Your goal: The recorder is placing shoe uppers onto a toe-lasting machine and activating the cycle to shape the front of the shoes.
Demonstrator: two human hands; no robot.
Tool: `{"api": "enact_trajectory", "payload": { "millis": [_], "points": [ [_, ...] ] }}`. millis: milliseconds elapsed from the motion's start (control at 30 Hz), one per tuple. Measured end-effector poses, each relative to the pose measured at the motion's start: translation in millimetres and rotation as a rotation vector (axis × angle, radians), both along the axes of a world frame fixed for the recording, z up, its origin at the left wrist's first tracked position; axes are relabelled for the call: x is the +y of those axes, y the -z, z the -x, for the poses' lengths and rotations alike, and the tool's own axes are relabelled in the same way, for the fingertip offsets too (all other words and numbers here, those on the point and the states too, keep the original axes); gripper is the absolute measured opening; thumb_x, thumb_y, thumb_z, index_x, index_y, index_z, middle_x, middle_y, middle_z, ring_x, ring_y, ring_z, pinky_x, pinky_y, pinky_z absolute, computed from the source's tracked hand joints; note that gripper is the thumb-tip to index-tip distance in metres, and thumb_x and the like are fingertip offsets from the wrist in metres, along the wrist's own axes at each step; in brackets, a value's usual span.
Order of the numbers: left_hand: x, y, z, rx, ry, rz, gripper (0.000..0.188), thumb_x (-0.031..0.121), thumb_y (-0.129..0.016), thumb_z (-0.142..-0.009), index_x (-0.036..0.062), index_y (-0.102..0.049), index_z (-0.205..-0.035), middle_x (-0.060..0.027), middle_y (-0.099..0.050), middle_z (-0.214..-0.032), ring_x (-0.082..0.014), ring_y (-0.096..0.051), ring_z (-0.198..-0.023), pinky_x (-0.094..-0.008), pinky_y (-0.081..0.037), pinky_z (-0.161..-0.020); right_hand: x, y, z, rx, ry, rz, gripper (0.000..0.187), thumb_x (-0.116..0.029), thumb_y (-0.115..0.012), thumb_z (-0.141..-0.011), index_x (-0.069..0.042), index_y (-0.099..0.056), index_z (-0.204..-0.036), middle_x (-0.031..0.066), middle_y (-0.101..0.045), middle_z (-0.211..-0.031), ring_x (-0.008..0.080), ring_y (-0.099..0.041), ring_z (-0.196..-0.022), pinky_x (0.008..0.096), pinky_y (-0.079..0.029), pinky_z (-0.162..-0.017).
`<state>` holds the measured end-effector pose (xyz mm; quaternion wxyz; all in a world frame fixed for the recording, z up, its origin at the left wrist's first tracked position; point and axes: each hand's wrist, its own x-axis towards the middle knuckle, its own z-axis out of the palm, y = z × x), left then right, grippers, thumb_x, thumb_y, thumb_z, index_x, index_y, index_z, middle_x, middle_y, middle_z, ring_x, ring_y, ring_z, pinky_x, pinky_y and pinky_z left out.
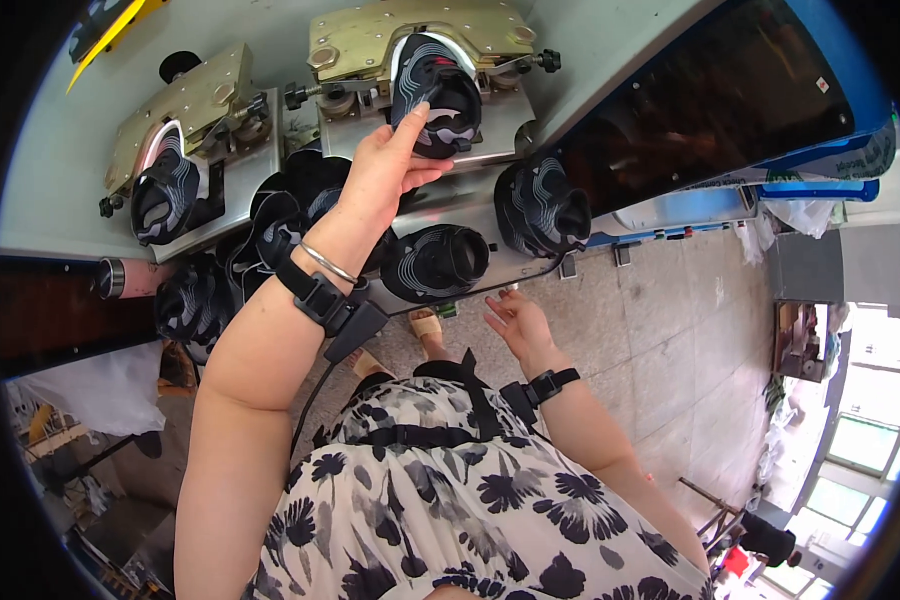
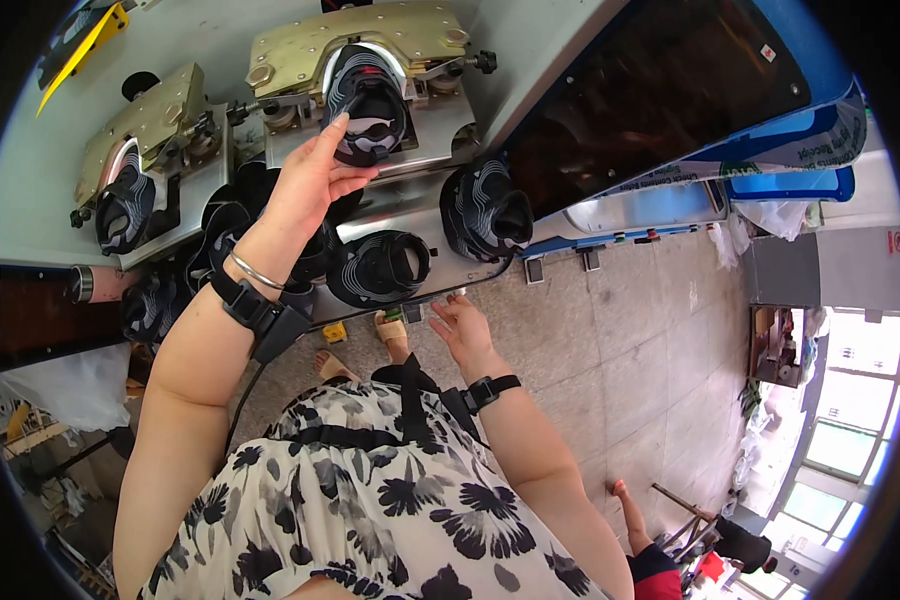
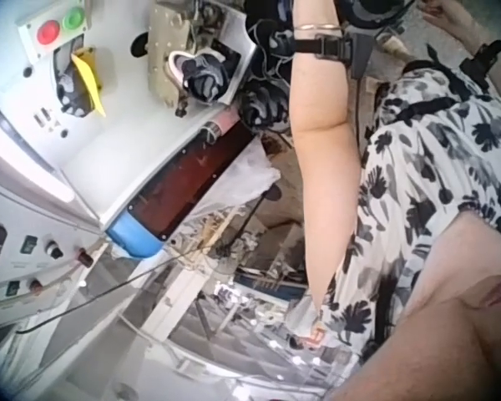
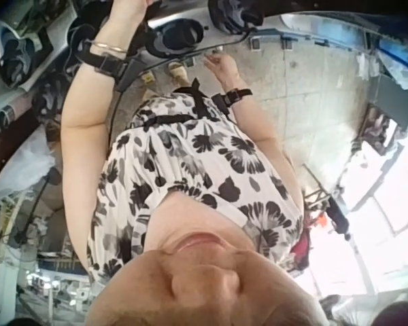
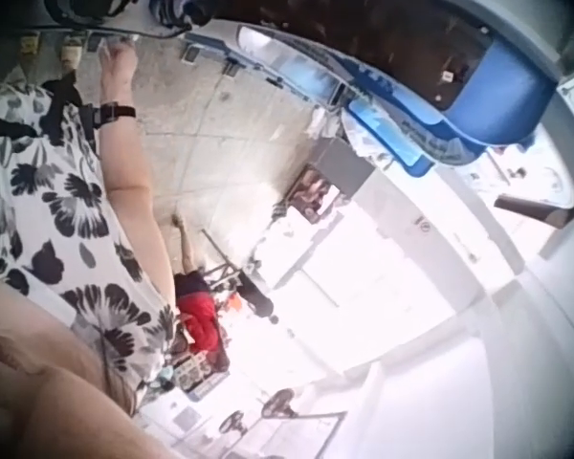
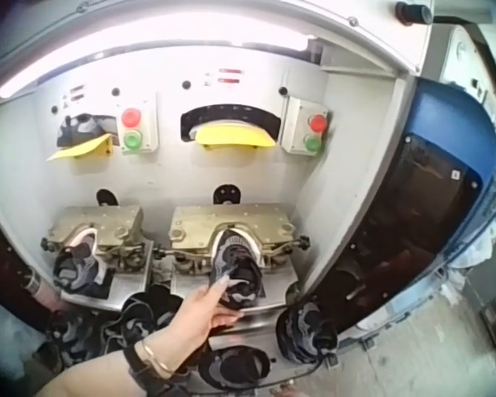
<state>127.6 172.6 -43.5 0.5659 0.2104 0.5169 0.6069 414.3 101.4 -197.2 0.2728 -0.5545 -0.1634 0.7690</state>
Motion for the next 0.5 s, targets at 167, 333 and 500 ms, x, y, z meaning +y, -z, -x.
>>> {"api": "enact_trajectory", "payload": {
  "millis": [167, 333, 500],
  "points": [
    [2.1, -12.8, -9.1, -0.001, 0.000, 0.000, 0.054, 0.043, -0.065, -0.093, -0.0055, -0.055, -0.116, -0.0166, -0.068, -0.105, -0.0246, -0.071, -0.086, -0.0280, -0.058, -0.075, 6.1, 10.8, -9.0, -0.145, 0.016, -0.025, 0.052, -0.005, -0.057, -0.086, 0.001, -0.046, -0.136, 0.0103, -0.050, -0.137, 0.0285, -0.054, -0.122, 0.0432, -0.045, -0.100],
    [3.9, -11.8, -12.9, 0.027, 0.033, -0.030, 0.047, 0.035, -0.066, -0.093, -0.0052, -0.056, -0.114, -0.0151, -0.068, -0.103, -0.0258, -0.071, -0.083, -0.0292, -0.059, -0.074, 10.0, 12.1, -16.5, -0.333, -0.160, -0.080, 0.043, -0.007, -0.057, -0.086, -0.003, -0.056, -0.129, 0.0065, -0.061, -0.121, 0.0233, -0.065, -0.098, 0.0377, -0.051, -0.082],
    [-8.5, -6.1, -22.2, -0.209, 0.032, -0.103, 0.038, 0.029, -0.061, -0.096, -0.0053, -0.057, -0.112, -0.0147, -0.070, -0.100, -0.0272, -0.072, -0.082, -0.0290, -0.059, -0.069, 10.5, -44.1, -4.6, -0.688, -0.624, -0.642, 0.023, -0.011, -0.063, -0.087, -0.002, -0.067, -0.108, 0.0096, -0.067, -0.095, 0.0248, -0.068, -0.077, 0.0310, -0.051, -0.067]
  ]
}}
